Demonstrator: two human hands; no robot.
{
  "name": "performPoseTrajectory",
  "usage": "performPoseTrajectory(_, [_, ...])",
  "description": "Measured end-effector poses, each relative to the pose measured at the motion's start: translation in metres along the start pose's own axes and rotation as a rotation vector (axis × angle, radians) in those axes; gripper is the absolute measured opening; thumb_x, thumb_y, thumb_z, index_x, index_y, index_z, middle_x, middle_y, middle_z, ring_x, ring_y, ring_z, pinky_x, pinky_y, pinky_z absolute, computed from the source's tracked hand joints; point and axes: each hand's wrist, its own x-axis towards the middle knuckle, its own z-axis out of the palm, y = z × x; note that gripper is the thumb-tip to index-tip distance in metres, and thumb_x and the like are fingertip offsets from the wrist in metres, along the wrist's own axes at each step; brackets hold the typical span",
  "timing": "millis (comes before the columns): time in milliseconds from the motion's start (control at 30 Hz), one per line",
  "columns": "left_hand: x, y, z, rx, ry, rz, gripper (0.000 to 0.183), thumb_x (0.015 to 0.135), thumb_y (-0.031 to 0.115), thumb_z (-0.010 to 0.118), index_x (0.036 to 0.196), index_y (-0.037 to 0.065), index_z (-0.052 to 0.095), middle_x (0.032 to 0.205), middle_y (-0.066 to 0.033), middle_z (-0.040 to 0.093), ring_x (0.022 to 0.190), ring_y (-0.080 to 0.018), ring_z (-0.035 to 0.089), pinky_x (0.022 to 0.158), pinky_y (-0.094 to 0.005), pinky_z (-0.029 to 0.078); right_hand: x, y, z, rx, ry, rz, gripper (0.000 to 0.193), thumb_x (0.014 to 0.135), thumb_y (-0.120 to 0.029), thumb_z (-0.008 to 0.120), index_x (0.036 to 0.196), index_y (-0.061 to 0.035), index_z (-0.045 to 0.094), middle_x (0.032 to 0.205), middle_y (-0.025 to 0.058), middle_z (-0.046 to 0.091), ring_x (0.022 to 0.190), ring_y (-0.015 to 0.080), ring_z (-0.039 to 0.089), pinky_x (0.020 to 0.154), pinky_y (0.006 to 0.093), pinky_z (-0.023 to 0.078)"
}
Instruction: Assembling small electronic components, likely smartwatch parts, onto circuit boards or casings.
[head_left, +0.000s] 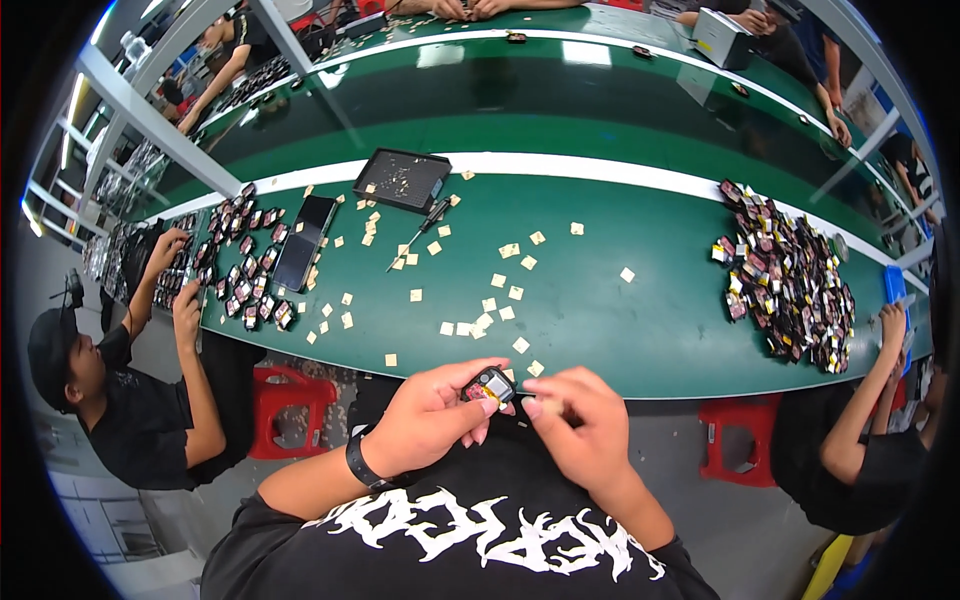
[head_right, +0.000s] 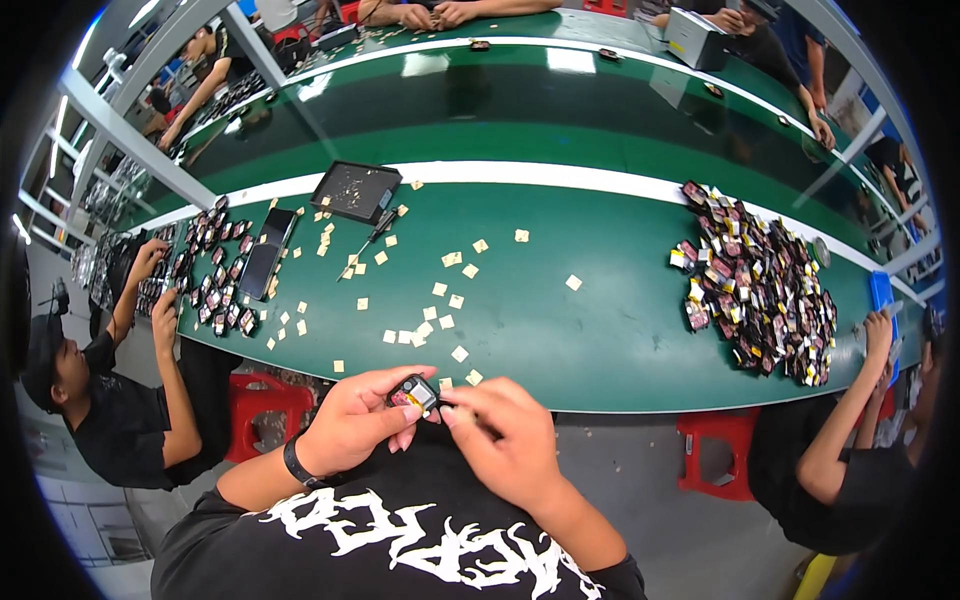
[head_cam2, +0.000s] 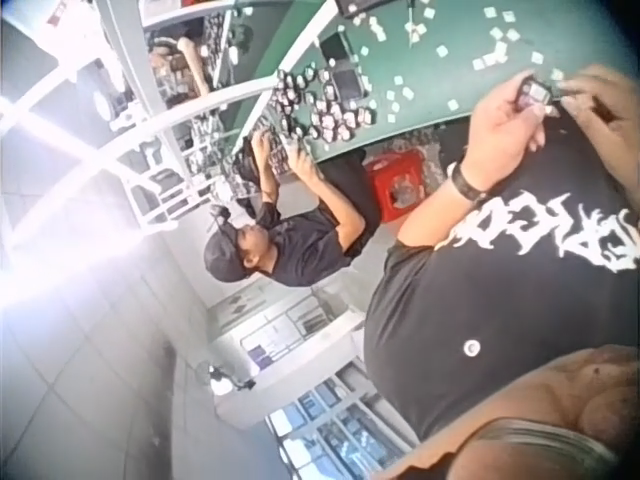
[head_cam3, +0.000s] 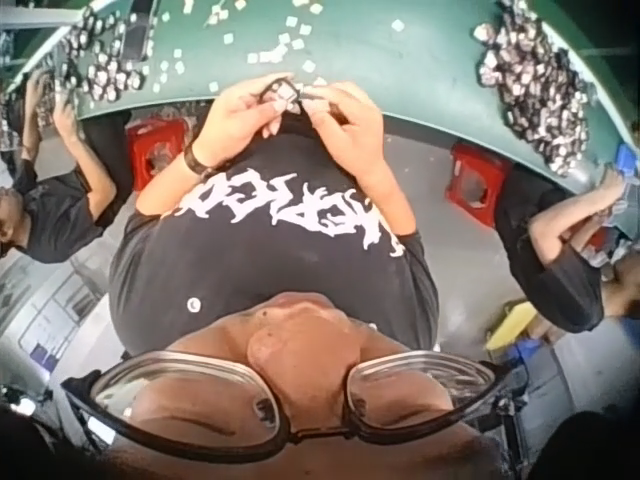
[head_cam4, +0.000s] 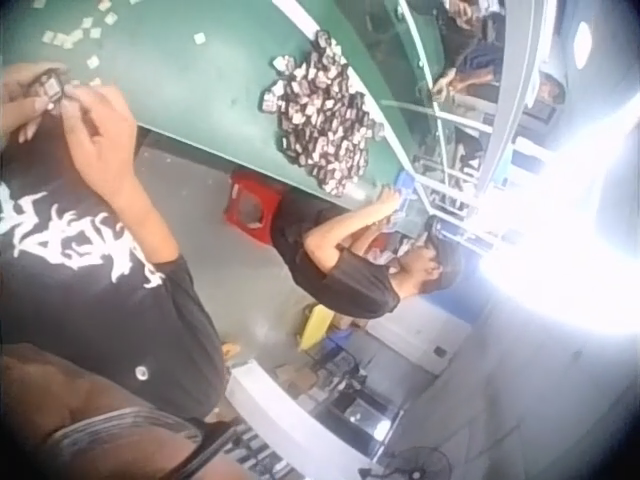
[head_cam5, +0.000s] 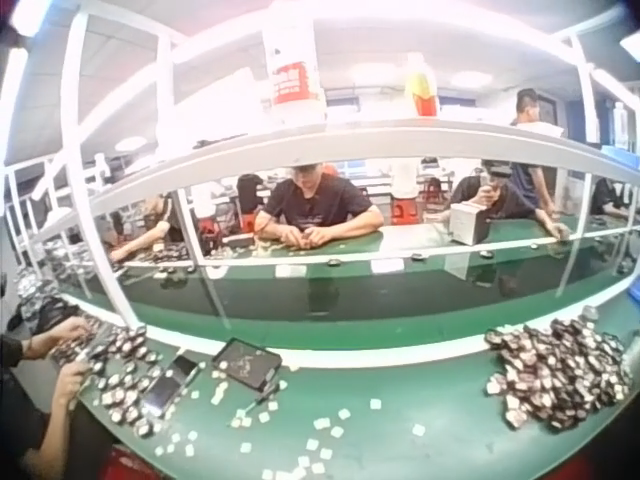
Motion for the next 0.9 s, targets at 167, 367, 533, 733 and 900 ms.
performPoseTrajectory(167, [0.003, 0.006, 0.003, 0.033, 0.027, 0.007, 0.044, 0.1, 0.002, 0.056, 0.143, -0.003, 0.05, 0.093, -0.0042, 0.064, 0.07, -0.0083, 0.059, 0.06, -0.0219, 0.047, 0.006, 0.008, 0.01, -0.677, 0.008, -0.599, 0.054, 0.072, 0.002, 0.073, 0.125, -0.0078, 0.069, 0.083, 0.0033, 0.059, 0.061, 0.0163, 0.057, 0.052, 0.0281, 0.047])
performPoseTrajectory(367, [0.019, 0.002, -0.014, 0.223, -0.005, 0.07, 0.041, 0.1, 0.001, 0.055, 0.14, -0.003, 0.053, 0.092, -0.0034, 0.063, 0.069, -0.0065, 0.057, 0.061, -0.0216, 0.047, 0.014, 0.006, 0.016, -0.965, 0.014, -0.619, 0.055, 0.071, -0.005, 0.072, 0.126, -0.0095, 0.069, 0.081, 0.0011, 0.057, 0.059, 0.0172, 0.056, 0.052, 0.0294, 0.047])
performPoseTrajectory(533, [0.039, -0.002, -0.029, 0.113, -0.075, 0.067, 0.039, 0.102, 0.007, 0.054, 0.141, 0.002, 0.053, 0.091, -0.0011, 0.063, 0.07, -0.0056, 0.056, 0.064, -0.023, 0.048, 0.026, 0.016, 0.016, -1.003, -0.018, -0.507, 0.049, 0.075, -0.007, 0.072, 0.124, -0.0124, 0.07, 0.084, 0.0033, 0.062, 0.061, 0.0216, 0.062, 0.054, 0.0329, 0.052])
performPoseTrajectory(733, [0.034, 0.02, -0.081, 0.164, -0.062, 0.077, 0.042, 0.102, 0.013, 0.056, 0.143, 0.004, 0.051, 0.099, -0.001, 0.068, 0.069, -0.0063, 0.057, 0.065, -0.0234, 0.049, 0.037, -0.023, -0.068, -1.201, 0.289, -0.346, 0.041, 0.088, -0.009, 0.068, 0.128, -0.0025, 0.063, 0.103, 0.0206, 0.066, 0.088, 0.0412, 0.062, 0.075, 0.0469, 0.052])
performPoseTrajectory(900, [0.028, 0.048, -0.123, 0.28, 0.408, 0.116, 0.029, 0.102, 0.022, 0.059, 0.127, 0.006, 0.064, 0.096, -0.0031, 0.071, 0.073, -0.0095, 0.062, 0.068, -0.0255, 0.051, 0.026, -0.03, -0.145, -1.532, 0.607, 0.179, 0.044, 0.09, -0.013, 0.062, 0.134, -0.0095, 0.061, 0.124, 0.0253, 0.056, 0.107, 0.0444, 0.058, 0.093, 0.0477, 0.049])
